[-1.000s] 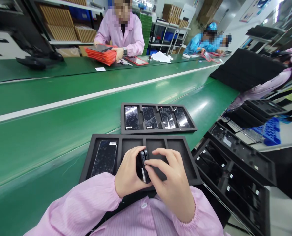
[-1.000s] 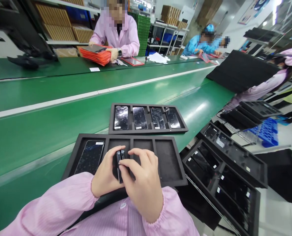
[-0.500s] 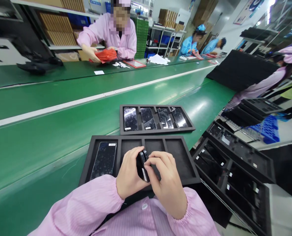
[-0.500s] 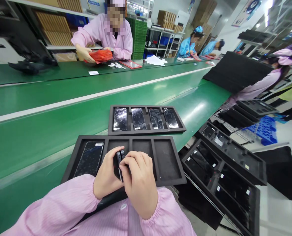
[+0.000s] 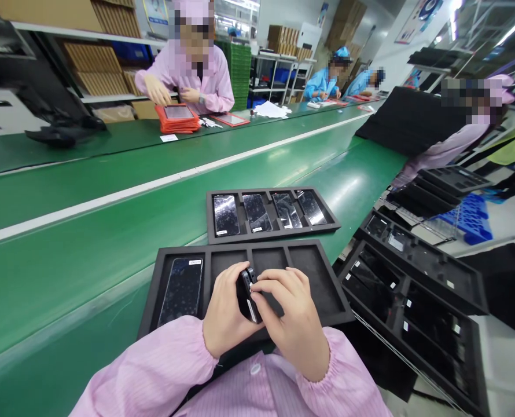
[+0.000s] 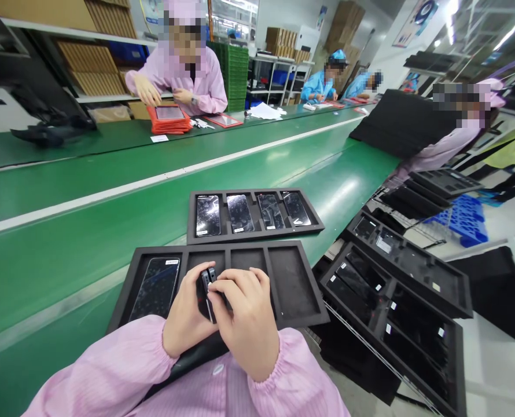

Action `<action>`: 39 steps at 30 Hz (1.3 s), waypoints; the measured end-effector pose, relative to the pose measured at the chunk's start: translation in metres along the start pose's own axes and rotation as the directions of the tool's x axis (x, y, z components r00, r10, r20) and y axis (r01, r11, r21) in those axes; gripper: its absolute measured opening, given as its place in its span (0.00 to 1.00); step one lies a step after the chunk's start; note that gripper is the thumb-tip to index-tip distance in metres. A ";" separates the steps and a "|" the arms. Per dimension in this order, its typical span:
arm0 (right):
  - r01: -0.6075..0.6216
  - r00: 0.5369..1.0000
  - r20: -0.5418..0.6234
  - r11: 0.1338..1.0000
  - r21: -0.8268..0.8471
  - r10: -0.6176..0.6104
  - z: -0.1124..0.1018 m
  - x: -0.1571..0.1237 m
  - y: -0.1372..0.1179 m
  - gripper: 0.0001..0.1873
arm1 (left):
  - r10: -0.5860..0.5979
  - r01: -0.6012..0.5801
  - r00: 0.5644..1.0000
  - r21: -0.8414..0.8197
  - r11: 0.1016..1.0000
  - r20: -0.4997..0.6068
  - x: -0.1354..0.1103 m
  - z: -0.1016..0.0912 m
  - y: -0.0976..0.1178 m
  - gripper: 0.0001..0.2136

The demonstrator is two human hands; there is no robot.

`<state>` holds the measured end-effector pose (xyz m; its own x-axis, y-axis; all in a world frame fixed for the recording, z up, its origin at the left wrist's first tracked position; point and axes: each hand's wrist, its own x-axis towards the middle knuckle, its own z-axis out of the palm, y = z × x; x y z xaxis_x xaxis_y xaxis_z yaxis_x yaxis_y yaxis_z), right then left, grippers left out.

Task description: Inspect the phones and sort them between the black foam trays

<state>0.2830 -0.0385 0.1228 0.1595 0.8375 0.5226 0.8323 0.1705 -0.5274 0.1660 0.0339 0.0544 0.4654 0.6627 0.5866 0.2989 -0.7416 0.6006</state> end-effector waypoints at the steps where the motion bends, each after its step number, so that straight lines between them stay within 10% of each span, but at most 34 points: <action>1: -0.003 1.000 -0.001 1.000 -0.003 0.003 0.000 0.001 -0.001 0.05 | -0.001 0.001 1.000 0.003 1.000 0.001 0.000 0.000 0.000 0.31; 10: 0.048 0.998 0.057 0.990 -0.130 -0.040 0.004 0.006 -0.005 0.07 | -0.012 0.012 1.000 -0.001 1.000 -0.014 -0.001 0.001 0.000 0.30; 18: -0.086 0.995 0.086 0.935 0.345 0.060 0.008 0.005 0.011 0.06 | -0.074 0.074 0.997 -0.038 0.997 0.012 0.002 -0.003 0.001 0.34; 21: -0.226 0.973 0.172 0.755 0.615 0.150 0.006 0.006 0.018 0.06 | -0.114 0.117 0.993 -0.088 0.989 0.036 0.003 -0.005 -0.005 0.36; 27: -0.471 0.767 0.430 -0.037 0.881 0.476 0.016 0.006 0.044 0.16 | -0.246 0.252 0.967 -0.320 0.913 0.061 0.010 -0.012 -0.030 0.38; 32: -0.502 0.685 0.463 -0.097 0.859 0.562 0.016 -0.008 0.074 0.20 | -0.301 0.270 0.953 -0.479 0.835 0.011 0.017 -0.023 -0.041 0.38; 35: -0.541 0.642 0.418 -0.007 0.841 0.643 0.001 -0.026 0.093 0.21 | -0.466 0.374 0.885 -0.620 0.690 0.014 0.026 -0.032 -0.038 0.36; 39: -0.526 0.565 0.288 0.069 0.848 0.773 -0.027 -0.053 0.114 0.22 | -0.720 0.546 0.656 -0.801 0.247 0.225 0.046 -0.035 -0.018 0.29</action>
<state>0.3832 -0.0772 0.0530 0.5808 0.7547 -0.3050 -0.4766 0.0114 -0.8791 0.1530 0.0814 0.0895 0.2776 0.9456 -0.1697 -0.3392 0.2617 0.9036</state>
